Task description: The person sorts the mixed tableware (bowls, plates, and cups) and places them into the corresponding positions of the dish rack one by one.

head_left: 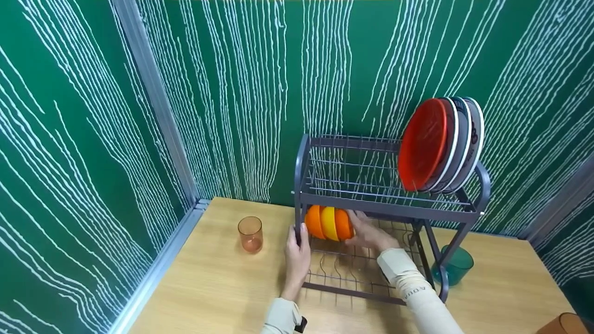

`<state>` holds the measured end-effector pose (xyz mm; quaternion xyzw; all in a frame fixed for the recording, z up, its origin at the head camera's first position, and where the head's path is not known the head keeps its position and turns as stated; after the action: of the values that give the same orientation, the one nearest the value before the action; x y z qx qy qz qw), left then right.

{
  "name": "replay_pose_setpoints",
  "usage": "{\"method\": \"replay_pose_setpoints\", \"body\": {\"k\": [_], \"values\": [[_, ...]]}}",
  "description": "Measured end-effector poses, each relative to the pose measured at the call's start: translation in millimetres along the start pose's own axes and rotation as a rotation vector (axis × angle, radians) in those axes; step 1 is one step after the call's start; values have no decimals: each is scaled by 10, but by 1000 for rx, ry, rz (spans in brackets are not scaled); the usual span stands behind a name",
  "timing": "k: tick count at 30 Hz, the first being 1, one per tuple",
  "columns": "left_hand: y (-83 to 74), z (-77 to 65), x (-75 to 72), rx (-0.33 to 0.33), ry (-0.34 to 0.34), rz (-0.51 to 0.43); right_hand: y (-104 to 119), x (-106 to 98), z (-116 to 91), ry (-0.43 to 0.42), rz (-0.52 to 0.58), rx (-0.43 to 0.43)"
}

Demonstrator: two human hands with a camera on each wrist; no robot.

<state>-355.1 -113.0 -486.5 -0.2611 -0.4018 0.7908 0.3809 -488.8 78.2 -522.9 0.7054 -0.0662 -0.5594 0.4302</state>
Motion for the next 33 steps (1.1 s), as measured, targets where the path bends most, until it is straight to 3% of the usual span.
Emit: {"method": "replay_pose_setpoints", "body": {"k": [10,19,23,27,33], "values": [[-9,-15,26,-39,26,-25,46,-37,-127,16,-44,41],[-7,-23,39,-54,35,-20,42,-104,-258,-55,-1,18],[120,-20,71,-48,24,-7,33,-131,-325,-105,53,-54],[311,-13,123,-31,8,-5,42,-174,-425,-162,38,-162],[380,-28,131,-40,17,-14,71,-249,-590,-226,53,-248]]}}
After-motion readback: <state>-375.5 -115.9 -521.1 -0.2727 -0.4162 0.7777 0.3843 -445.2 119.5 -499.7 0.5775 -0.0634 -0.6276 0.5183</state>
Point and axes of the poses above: each hand's wrist, its own z-axis towards the middle knuckle, its own x-axis out of the palm, y = z × x, the point moved 7 cm from there along z, towards the middle knuckle, and after that the axes turned 8 degrees about z, right-handed, at the moved point
